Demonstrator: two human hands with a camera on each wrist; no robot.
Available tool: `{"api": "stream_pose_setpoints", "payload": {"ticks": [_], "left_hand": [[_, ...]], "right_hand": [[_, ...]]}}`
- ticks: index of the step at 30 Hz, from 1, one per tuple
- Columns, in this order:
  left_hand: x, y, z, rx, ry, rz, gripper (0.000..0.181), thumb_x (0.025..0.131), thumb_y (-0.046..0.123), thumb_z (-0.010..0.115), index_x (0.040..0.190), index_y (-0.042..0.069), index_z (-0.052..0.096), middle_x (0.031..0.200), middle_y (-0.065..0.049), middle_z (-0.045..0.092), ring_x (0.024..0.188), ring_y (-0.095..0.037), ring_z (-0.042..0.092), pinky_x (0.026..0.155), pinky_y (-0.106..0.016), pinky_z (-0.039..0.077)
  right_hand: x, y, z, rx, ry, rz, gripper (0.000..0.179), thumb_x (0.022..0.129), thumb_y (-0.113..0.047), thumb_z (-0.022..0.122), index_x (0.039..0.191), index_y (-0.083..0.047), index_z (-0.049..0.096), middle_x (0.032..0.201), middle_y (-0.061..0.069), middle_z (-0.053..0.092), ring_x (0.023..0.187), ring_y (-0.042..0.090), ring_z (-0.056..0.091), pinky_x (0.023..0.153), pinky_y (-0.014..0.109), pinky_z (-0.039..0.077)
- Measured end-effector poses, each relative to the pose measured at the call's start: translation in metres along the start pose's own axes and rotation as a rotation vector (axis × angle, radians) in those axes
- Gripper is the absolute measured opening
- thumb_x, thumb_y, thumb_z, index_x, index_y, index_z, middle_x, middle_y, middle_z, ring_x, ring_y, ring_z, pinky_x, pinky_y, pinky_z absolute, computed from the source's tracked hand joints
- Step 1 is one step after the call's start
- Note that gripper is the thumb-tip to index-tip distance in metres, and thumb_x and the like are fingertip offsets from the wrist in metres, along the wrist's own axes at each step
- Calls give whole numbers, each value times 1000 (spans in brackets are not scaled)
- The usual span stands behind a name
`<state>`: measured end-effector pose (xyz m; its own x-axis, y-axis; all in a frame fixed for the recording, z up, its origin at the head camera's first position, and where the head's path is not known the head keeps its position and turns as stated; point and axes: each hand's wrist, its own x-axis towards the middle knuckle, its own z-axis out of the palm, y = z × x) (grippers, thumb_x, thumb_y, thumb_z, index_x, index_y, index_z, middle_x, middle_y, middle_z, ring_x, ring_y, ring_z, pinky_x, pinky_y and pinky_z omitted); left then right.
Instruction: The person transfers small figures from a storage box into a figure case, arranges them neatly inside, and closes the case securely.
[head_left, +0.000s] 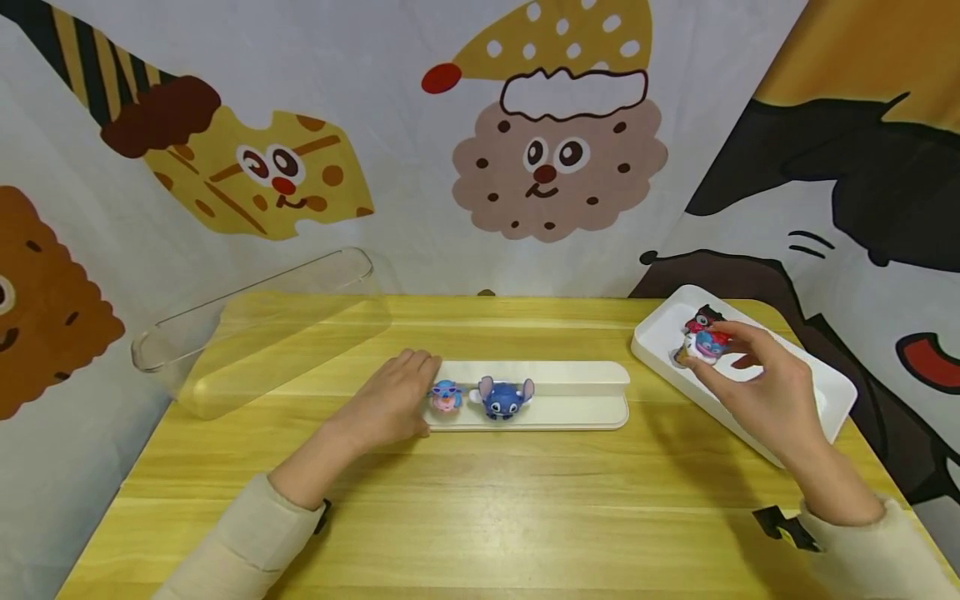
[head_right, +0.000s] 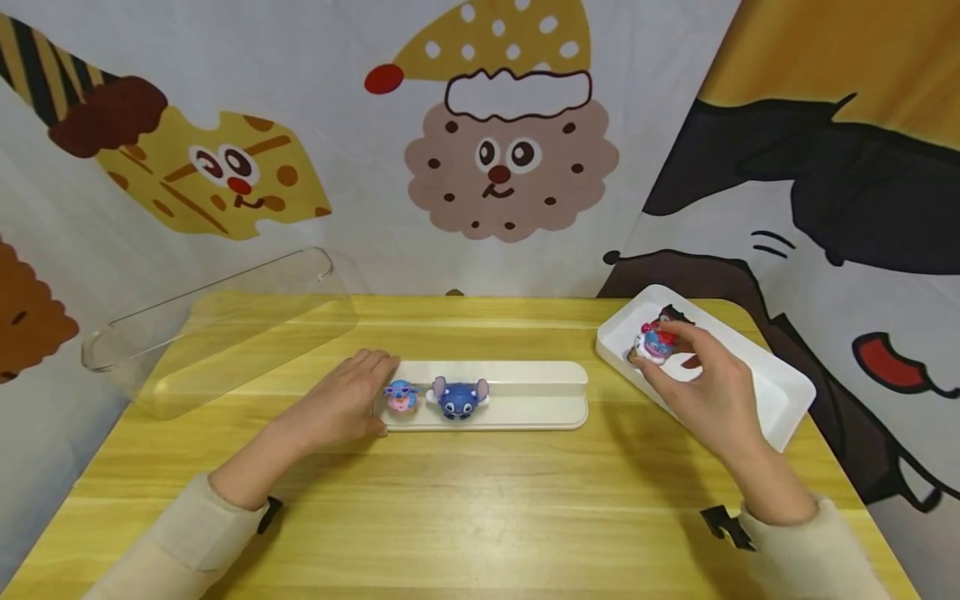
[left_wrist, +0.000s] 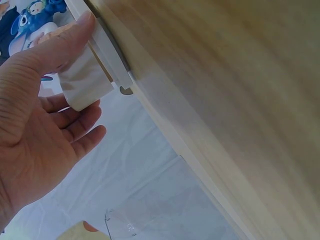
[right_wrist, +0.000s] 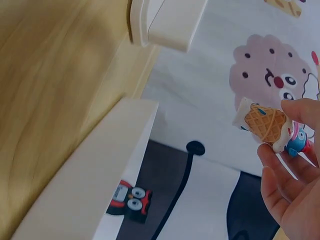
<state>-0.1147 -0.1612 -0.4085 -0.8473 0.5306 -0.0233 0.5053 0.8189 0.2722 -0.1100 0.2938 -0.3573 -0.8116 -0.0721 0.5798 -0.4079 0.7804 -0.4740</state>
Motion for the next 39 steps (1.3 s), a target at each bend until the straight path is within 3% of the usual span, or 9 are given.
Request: {"api": "stream_pose_setpoints", "payload": {"ticks": [9,14,15,18,22,23,26,30,39], "left_hand": [[-1,0,0,2,-1,-1,100,68,19,100,149,-6,46,141,-20,57,132,-35,52,120,-50,40],[-1,0,1,-4,-2,2,100,68,19,99,149,-6,46,141,-20,57,131,-35,52,119,-50,41],[-1,-1,1,-3,1,5,100,68,19,100,148,-6,46,140,-20,57,131,-35,52,119,-50,41],[-1,-2,1,-1,11,14,99,67,19,100,147,-6,47,138,-20,58,129,-34,53,118,-50,42],[-1,-3,1,2,20,22,98,67,19,100,146,-6,48,137,-19,58,128,-34,53,118,-49,43],[-1,-3,1,2,20,22,98,67,20,100,146,-6,48,137,-19,58,128,-34,53,118,-49,43],[-1,-3,1,5,19,22,98,67,20,100,146,-6,48,137,-19,58,128,-34,53,118,-49,43],[-1,-3,1,3,19,26,96,67,19,100,145,-6,48,137,-19,58,128,-34,53,117,-50,43],[0,-1,0,-2,7,20,98,68,19,100,147,-6,47,139,-20,57,130,-35,52,118,-50,42]], "right_hand": [[-2,-14,14,51,-25,-74,63,66,8,94,124,1,71,106,17,74,92,-11,54,76,3,43],[-6,-19,25,77,-50,-123,62,65,8,94,122,2,71,102,14,74,88,-1,58,77,5,44],[-7,-19,28,84,-56,-138,60,67,5,95,122,2,71,101,14,74,87,0,58,77,5,45],[-9,-20,36,98,-58,-188,52,84,-31,91,120,2,71,97,12,75,84,2,59,75,7,46],[-12,-25,45,105,-65,-242,72,93,-66,62,120,0,72,98,10,76,81,7,62,72,10,48],[-13,-26,47,107,-71,-256,72,93,-66,62,120,0,71,99,10,76,80,10,63,71,10,49],[-14,-30,52,120,-104,-285,53,86,-36,88,121,1,71,104,10,76,79,18,66,71,12,51],[-17,-35,58,131,-139,-286,63,62,6,96,120,1,70,106,9,76,79,19,67,70,13,52],[-20,-41,71,116,-196,-311,57,64,-4,98,116,-2,73,102,7,77,75,17,66,66,14,51]]}}
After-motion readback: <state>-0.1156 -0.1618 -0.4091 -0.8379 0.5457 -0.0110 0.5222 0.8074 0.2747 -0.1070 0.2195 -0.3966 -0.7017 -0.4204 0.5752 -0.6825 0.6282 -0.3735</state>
